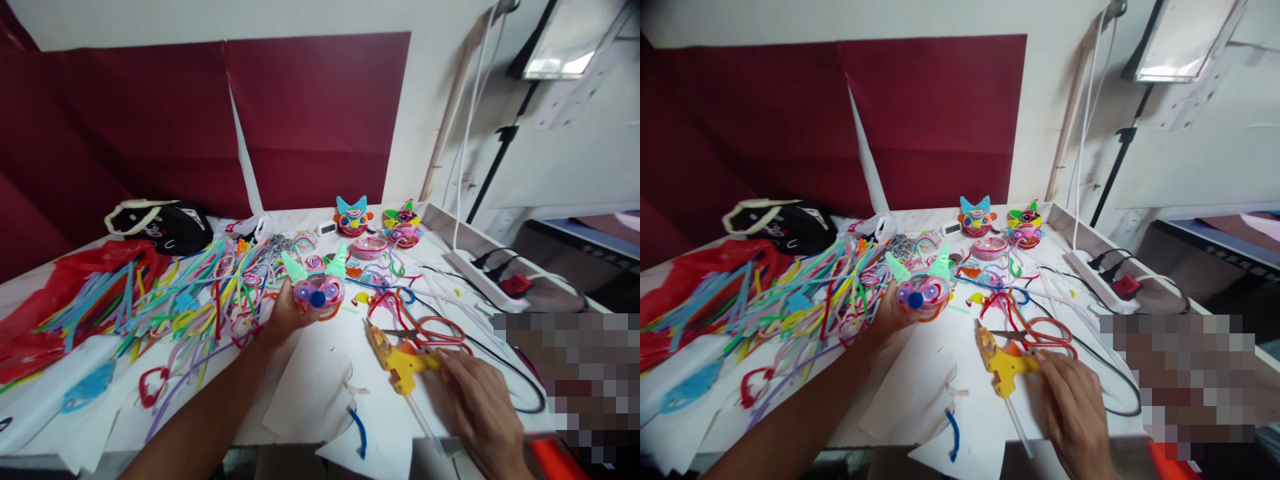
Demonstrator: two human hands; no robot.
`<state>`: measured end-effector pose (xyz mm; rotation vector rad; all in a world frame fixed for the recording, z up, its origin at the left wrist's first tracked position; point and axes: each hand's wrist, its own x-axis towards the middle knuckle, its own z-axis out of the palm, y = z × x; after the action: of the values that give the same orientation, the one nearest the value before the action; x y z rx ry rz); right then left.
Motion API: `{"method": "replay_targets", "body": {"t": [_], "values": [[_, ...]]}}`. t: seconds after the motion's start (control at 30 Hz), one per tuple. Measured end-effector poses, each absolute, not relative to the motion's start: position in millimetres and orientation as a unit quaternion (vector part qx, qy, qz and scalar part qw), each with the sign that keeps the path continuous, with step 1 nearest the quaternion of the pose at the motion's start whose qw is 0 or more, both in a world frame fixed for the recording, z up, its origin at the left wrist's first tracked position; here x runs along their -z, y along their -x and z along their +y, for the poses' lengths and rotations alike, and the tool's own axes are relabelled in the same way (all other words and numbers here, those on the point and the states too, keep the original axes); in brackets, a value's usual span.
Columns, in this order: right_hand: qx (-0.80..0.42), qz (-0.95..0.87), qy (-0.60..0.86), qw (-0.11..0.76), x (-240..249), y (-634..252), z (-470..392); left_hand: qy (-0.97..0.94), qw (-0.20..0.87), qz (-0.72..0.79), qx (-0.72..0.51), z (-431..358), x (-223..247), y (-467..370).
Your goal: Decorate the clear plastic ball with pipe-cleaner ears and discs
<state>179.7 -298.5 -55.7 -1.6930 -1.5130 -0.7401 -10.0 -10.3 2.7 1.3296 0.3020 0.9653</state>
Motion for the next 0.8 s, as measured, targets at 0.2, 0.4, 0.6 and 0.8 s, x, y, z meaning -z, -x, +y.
{"method": "replay_targets", "body": {"t": [0.2, 0.4, 0.6, 0.8], "values": [[0.275, -0.562, 0.686, 0.372, 57.9, -177.8, -299.1, -0.582, 0.685, 0.134, -0.417, -15.5, -7.7, 16.5], [0.276, -0.553, 0.695, 0.368, 58.5, -175.5, -300.3, -0.586, 0.694, 0.131, -0.397, -9.2, -2.0, 18.3], [0.288, -0.551, 0.683, 0.383, 54.1, -171.2, -300.2, -0.605, 0.667, 0.15, -0.409, -8.8, -6.2, 19.5], [0.303, -0.563, 0.668, 0.38, 55.5, -175.1, -301.0, -0.595, 0.653, 0.163, -0.439, -10.1, -14.6, 17.1]]}}
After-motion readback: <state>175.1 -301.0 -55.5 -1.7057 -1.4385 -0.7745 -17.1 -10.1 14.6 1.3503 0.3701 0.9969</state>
